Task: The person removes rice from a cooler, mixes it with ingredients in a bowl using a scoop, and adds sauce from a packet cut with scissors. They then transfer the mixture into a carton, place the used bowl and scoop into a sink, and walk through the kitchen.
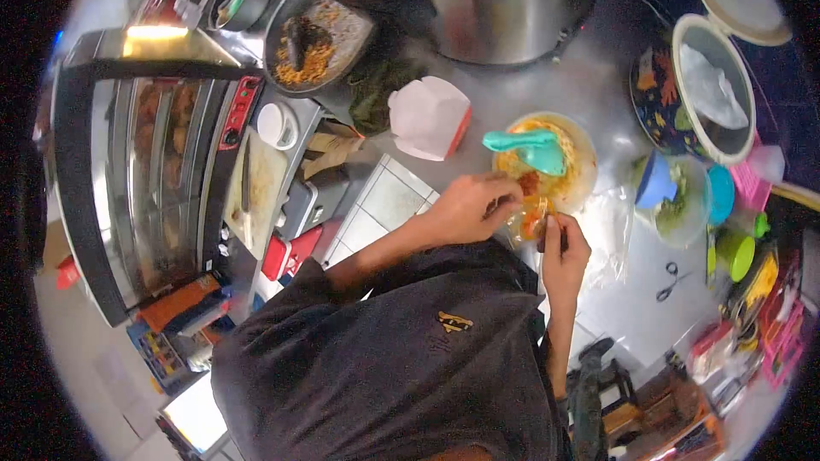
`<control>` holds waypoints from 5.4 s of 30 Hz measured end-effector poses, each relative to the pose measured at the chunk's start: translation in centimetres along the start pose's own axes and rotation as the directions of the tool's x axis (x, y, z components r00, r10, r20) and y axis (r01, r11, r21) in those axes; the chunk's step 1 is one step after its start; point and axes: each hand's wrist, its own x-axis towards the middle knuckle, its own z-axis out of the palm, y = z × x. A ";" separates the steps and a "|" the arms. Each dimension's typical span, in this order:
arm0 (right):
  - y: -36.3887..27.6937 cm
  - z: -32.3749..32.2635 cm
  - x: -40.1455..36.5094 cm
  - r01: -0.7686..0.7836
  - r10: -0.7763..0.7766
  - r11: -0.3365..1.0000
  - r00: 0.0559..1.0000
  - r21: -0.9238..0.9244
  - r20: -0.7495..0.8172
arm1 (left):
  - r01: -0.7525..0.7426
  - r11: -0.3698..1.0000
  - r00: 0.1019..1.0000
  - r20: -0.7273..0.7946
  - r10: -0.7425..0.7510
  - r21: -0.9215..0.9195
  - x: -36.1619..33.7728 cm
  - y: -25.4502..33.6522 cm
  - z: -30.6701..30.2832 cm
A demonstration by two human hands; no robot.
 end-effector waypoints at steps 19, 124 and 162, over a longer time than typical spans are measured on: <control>-0.8 -2.1 1.4 0.036 -0.136 0.927 0.960 -0.374 -0.244 | 0.335 0.736 0.560 -0.752 0.347 0.589 -0.1 -2.3 -20.0; 5.4 -13.3 -12.4 0.160 0.013 0.831 0.951 0.532 -0.308 | 0.724 0.597 0.649 0.636 -0.418 -0.345 -5.9 1.3 15.2; 34.5 -62.7 -69.1 0.255 0.595 0.781 -0.022 0.571 -0.804 | 0.332 0.943 -0.088 0.996 -0.004 0.033 -17.8 39.2 99.0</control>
